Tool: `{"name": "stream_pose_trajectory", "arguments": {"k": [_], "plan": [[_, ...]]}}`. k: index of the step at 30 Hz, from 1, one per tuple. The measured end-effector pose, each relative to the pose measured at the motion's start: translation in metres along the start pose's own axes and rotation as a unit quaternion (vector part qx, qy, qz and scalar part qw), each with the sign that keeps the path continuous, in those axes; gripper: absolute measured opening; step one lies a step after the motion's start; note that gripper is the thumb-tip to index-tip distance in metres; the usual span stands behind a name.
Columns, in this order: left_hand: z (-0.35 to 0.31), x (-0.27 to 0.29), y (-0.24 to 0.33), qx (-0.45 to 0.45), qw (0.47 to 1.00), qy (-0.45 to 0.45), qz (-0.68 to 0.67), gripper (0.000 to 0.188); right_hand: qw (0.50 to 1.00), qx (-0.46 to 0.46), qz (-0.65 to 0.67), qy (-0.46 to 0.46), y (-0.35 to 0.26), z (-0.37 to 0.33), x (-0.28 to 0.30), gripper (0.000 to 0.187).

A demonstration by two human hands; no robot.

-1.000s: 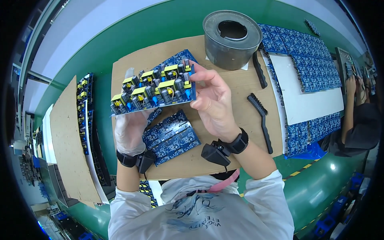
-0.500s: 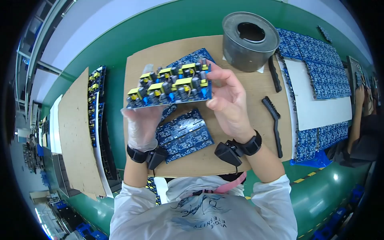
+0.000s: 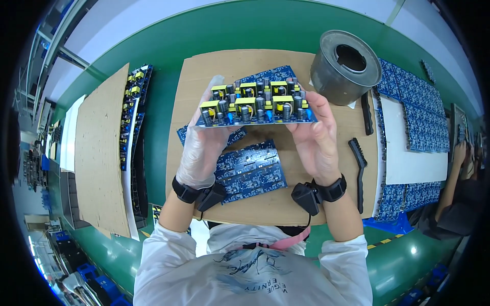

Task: The person picks up a circuit board, turns it over, and sets it down. They pick up another circuit board, turn it over, and brush it with a brush before applying a sticker to it.

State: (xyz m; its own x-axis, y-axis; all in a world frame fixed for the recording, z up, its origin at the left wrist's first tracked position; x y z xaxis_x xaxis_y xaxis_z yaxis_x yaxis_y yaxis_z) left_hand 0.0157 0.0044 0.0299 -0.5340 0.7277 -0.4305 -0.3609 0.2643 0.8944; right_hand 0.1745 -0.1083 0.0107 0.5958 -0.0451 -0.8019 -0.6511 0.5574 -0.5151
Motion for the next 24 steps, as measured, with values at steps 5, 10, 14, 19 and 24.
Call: {"name": "stream_pose_trajectory", "arguments": {"k": [5,10,14,19,24], "plan": [[0.0,0.001,-0.001,-0.057,0.997,0.015,0.05,0.108,0.997,-0.058,0.055,0.003,0.003,0.006,-0.008,0.077],[-0.004,0.0,0.001,-0.075,0.997,0.015,0.03,0.106,0.991,-0.082,0.101,0.004,0.008,0.006,-0.004,0.094],[-0.003,-0.004,0.006,-0.084,0.996,-0.003,0.009,0.102,0.99,-0.095,0.107,0.015,0.007,0.003,-0.004,0.1],[0.0,-0.008,0.009,-0.05,0.999,0.002,-0.018,0.102,0.989,-0.099,0.111,0.013,0.003,0.003,-0.012,0.104],[-0.013,-0.012,0.007,-0.003,0.998,-0.005,-0.059,0.102,0.997,-0.064,0.029,0.014,-0.009,0.005,-0.031,0.117]]}}
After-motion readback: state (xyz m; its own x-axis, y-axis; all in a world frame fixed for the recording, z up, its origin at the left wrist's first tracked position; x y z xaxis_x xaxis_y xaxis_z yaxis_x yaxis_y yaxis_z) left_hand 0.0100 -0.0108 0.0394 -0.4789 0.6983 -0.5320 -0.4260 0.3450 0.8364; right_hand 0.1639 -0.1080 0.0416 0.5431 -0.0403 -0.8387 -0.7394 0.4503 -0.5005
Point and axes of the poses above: each hand's wrist, its own z-axis towards the middle knuckle, its own x-axis out of the back of the hand, y = z × x, the point moved 3 cm from there along z, towards the middle knuckle, and after that the axes turned 11 degrees about z, right-handed, at the moved point
